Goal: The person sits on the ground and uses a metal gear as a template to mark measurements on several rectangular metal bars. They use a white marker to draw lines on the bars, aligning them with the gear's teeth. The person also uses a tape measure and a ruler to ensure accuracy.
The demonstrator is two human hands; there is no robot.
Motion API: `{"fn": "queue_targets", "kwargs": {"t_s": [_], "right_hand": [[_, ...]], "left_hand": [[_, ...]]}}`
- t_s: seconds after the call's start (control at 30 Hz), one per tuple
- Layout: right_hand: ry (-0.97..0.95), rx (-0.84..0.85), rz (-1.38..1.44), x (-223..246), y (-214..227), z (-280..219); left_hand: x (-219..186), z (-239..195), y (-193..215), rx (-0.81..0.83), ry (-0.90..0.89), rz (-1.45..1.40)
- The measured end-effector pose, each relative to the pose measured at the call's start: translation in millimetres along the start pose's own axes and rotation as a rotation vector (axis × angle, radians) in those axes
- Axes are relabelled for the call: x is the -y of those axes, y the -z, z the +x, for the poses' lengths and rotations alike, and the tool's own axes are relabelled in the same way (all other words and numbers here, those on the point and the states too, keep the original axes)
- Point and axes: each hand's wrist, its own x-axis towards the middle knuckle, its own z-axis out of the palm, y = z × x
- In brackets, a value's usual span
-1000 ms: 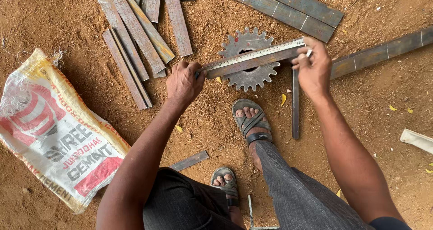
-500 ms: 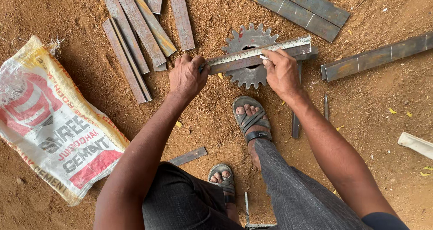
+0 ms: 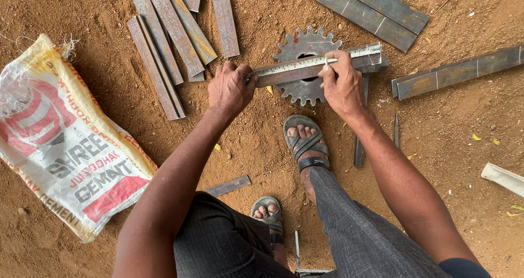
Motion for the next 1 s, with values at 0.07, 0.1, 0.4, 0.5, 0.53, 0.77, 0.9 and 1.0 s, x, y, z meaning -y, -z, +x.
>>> {"fn": "queue_targets", "kwargs": {"t_s": [0.07,0.1,0.4,0.5,0.53,0.77,0.9,1.0], "right_hand": [[0.059,0.001,0.022,3.3,3.9,-3.8],[0.082,-0.011,0.049,3.1,5.4,-3.5],[0.113,-0.165,0.047,-4.2,3.3,-6.0],[0.008,-0.124,0.274,-4.8,-0.5,-2.9],[0.001,-0.124,0.275,-4.2,-0.7,-3.7],[-0.017,-0.118,0.162,1.0,0.6,-7.1],[0.18,-0.175,-0.093,-4.9,-2.6,-6.9],[0.213,-0.184,-0.169,-14.4,-7.3,-6.3]], "left_hand": [[0.4,0.8,-0.5,0.011,0.008,-0.005],[0.6,1.2,-1.0,0.017,0.012,-0.007],[2.0,1.5,-2.4,0.004,0.002,-0.002],[2.0,1.2,-1.9,0.001,-0.002,-0.006],[1.9,1.3,-1.6,-0.002,-0.004,-0.005],[-0.2,-0.7,0.6,-0.001,-0.002,-0.003],[0.7,0.7,0.7,0.01,0.004,-0.009],[1.3,1.0,-1.1,-0.02,-0.017,-0.001]]}}
